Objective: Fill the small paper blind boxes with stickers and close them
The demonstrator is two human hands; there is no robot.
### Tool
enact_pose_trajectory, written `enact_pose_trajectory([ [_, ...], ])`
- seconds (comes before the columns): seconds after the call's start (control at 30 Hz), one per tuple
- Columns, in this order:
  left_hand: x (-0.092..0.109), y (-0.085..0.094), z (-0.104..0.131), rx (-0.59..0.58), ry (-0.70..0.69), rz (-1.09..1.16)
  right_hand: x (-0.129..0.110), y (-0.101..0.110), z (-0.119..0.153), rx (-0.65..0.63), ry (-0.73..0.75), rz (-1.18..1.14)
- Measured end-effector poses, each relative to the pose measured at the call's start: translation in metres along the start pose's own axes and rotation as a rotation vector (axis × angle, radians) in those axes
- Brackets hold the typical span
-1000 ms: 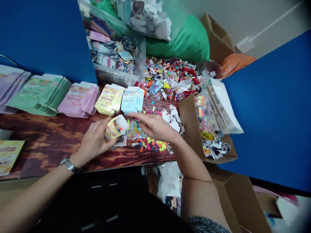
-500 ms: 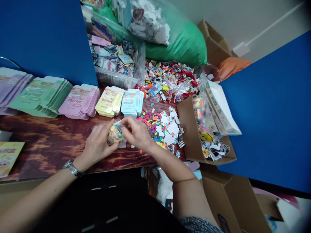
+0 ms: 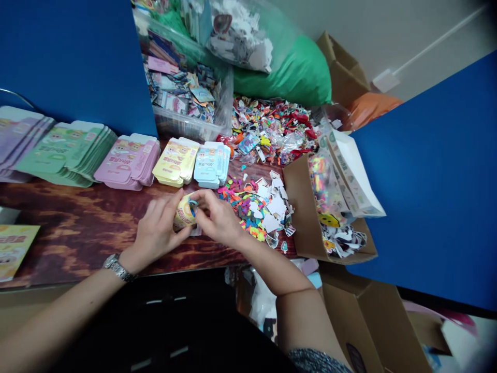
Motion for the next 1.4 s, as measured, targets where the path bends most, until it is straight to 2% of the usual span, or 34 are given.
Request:
enact_pose_trajectory([
  [0.13,-0.004,0.001,0.000,0.005,0.014,0.038,-0.001,0.006,0.003,0.080,0.097,0.121],
  [0.23,-0.009,0.002,-0.002,0.024,0.039,0.065,-0.001,0.015,0.004,0.062,0.188,0.287],
  [0.33,-0.009,0.000,-0.003,0.037,0.021,0.099,0.004,0.015,0.002,-0.004,0.214,0.380],
  [0.5,-0.004,-0.005,-0.004,0.051,-0.064,0.142,0.015,0.004,-0.004,-0.176,0.198,0.314],
  [0.6,-0.009,-0.008,-0.003,-0.001,-0.032,0.148,0.020,0.016,-0.010,-0.217,0.225,0.140],
  [0.63,-0.012,-0.008,-0.002,-0.008,-0.009,0.145,0.025,0.027,-0.013,-0.175,0.219,0.074],
  [0.7,-0.017,-0.007,-0.001,-0.014,0.036,0.137,0.043,0.058,-0.023,0.012,0.137,0.008],
  [0.8,-0.023,-0.009,0.002,-0.025,0.067,0.145,0.088,0.111,-0.037,0.335,-0.143,0.158],
  [0.83,-0.024,-0.011,0.003,-0.029,0.070,0.147,0.104,0.125,-0.042,0.388,-0.249,0.243],
  [0.9,-0.025,-0.015,0.005,-0.037,0.067,0.139,0.131,0.145,-0.053,0.428,-0.346,0.326],
  [0.97,-0.024,-0.018,0.006,-0.042,0.057,0.127,0.153,0.154,-0.065,0.429,-0.378,0.364],
  [1.1,-0.024,-0.022,0.007,-0.060,0.047,0.130,0.180,0.157,-0.080,0.429,-0.433,0.421],
  [1.4,-0.026,-0.025,0.007,-0.068,0.036,0.125,0.209,0.177,-0.067,0.471,-0.445,0.453],
])
Point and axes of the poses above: each hand's wrist, its own z-axis away from the middle knuckle, its own y-axis out of the back of the hand, x = y × z, the point moved 4 cm from there along -z, towards the middle knuckle, and after that the axes turned 14 degrees about -z, right-handed, at the moved point
